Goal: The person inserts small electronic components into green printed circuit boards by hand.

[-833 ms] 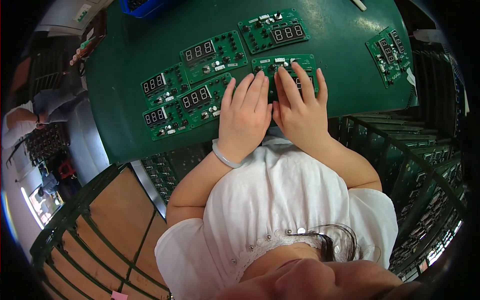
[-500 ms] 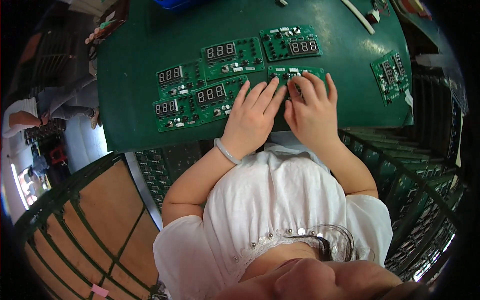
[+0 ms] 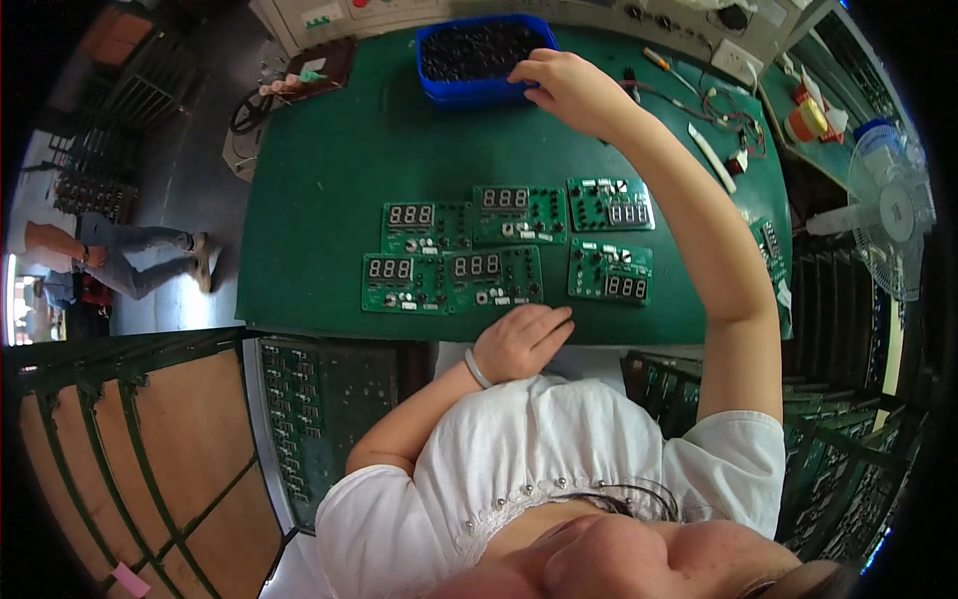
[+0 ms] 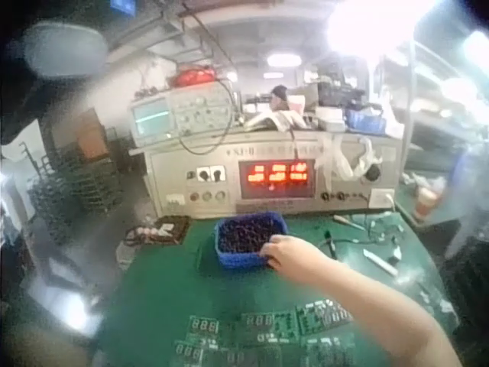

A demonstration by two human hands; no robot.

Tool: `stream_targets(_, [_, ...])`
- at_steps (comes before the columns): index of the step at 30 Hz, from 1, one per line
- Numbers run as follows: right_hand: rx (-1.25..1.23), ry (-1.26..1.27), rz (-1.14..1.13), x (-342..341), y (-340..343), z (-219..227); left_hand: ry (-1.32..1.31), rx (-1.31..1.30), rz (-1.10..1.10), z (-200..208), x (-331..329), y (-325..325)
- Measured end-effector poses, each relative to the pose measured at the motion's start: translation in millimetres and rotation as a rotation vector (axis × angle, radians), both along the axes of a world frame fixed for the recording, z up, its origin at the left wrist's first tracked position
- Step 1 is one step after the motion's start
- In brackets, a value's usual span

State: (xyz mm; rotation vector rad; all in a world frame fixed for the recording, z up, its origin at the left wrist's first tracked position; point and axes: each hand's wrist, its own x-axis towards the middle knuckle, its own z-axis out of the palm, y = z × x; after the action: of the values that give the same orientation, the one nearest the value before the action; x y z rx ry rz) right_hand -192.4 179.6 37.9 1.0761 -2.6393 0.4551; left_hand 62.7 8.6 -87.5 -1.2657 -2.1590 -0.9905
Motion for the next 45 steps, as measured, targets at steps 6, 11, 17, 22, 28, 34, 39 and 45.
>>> stream_targets(6, [0.317, -0.240, -0.185, -103, -37, -3, 0.059, -0.050, -0.044, -1, -1, -7])
stream_targets(11, [0.436, -0.180, -0.260, -103, -67, -28, 0.126, -0.112, 0.002, -21, 4, -12])
stream_targets(17, [0.476, -0.112, -0.098, -134, -63, -54, 0.141, -0.081, -0.093, -18, -4, -13])
stream_targets(22, [0.446, -0.162, -0.081, -119, -69, -28, 0.155, -0.107, -0.059, -26, -6, -17])
stream_targets(28, [0.001, -0.124, -0.206, -131, -61, -35, 0.031, -0.033, -0.115, -25, -5, -16])
stream_targets(34, [-0.474, -0.179, -0.352, -125, -59, -29, -0.412, 0.206, -0.088, 17, 4, -11])
stream_targets(39, [-0.794, -0.738, -0.178, -30, -47, 4, -1.141, 0.898, -0.118, 42, -25, -15])
stream_targets(45, [-0.402, -0.342, 0.119, 141, -49, -20, -1.806, 1.475, -0.698, 69, -63, -10])
